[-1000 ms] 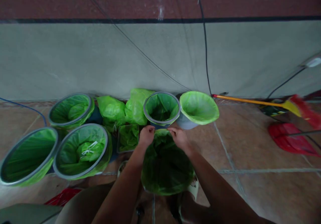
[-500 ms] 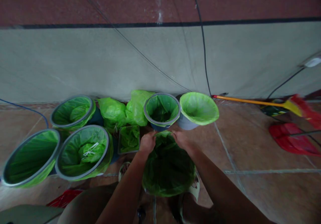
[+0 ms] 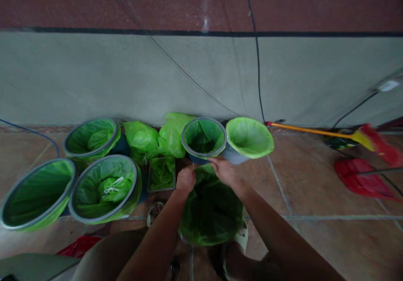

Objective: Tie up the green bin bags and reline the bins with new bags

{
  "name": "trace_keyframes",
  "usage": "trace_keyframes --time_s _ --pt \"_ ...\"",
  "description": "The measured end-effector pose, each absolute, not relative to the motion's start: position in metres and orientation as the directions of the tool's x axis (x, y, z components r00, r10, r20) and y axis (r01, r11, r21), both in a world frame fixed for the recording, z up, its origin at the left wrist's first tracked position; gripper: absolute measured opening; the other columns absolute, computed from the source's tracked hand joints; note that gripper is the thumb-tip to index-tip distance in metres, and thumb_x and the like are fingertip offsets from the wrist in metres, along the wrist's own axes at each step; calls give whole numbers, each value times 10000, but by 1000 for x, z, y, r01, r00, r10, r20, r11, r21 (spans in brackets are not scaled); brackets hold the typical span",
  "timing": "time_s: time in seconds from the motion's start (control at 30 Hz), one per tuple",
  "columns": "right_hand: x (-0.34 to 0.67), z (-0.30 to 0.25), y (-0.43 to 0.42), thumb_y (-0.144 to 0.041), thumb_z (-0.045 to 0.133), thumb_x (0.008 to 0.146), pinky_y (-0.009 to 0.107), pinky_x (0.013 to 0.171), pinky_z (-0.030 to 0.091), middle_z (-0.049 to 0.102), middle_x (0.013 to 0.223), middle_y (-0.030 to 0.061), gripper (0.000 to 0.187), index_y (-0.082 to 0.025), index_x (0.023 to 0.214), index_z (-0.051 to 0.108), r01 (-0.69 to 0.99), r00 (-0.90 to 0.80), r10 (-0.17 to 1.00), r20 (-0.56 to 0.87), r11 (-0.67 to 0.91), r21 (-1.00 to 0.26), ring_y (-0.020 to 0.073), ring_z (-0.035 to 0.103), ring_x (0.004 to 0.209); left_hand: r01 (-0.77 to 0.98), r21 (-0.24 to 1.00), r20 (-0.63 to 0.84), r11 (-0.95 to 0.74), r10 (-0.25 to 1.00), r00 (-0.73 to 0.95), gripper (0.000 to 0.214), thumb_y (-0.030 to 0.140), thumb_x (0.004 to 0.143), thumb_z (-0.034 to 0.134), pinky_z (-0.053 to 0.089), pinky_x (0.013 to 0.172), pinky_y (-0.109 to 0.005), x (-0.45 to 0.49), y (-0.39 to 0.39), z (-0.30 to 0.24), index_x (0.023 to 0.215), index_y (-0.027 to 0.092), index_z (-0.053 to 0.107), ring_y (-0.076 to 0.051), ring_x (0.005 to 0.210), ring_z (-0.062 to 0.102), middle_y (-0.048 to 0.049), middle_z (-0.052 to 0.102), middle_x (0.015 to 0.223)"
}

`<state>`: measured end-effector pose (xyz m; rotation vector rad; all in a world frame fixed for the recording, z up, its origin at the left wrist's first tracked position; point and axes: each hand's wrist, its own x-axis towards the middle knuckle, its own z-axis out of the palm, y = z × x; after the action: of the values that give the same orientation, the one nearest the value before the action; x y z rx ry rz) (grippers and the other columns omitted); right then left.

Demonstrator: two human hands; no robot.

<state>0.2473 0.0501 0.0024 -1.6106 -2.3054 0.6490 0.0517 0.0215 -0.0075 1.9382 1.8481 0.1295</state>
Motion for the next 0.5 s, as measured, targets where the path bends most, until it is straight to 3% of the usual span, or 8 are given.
trace_keyframes --time_s 0.13,0.27,0.4,0.5 --pt "236 -16 54 -154 417 946 298 841 487 743 1005 113 308 -178 1088 688 865 -382 895 -229 260 -430 207 691 896 916 400 -259 26 962 86 254 226 939 455 481 895 -280 51 22 -10 1056 194 677 -199 993 675 -92 725 1048" --pt "242 -22 61 -203 480 940 241 752 466 743 915 95 223 -156 931 698 894 -327 890 -318 183 -408 176 677 815 876 479 -261 51 961 86 263 222 894 538 470 964 -311 48 22 -9 1119 194 671 -220 1068 659 -101 713 1116" --pt "261 -17 48 -200 423 962 242 706 457 735 893 115 276 -142 904 686 908 -248 918 -309 109 -405 170 666 765 758 645 -219 97 974 62 705 186 736 724 440 1051 -318 36 26 -3 1397 137 484 -229 1224 584 -137 594 1363" --pt "277 -24 21 -207 374 973 253 713 462 729 876 114 311 -151 921 674 918 -73 957 -281 -45 -394 177 673 781 697 701 -268 151 961 62 728 169 705 751 451 1045 -322 27 34 5 1386 107 503 -233 1201 603 -149 609 1349"
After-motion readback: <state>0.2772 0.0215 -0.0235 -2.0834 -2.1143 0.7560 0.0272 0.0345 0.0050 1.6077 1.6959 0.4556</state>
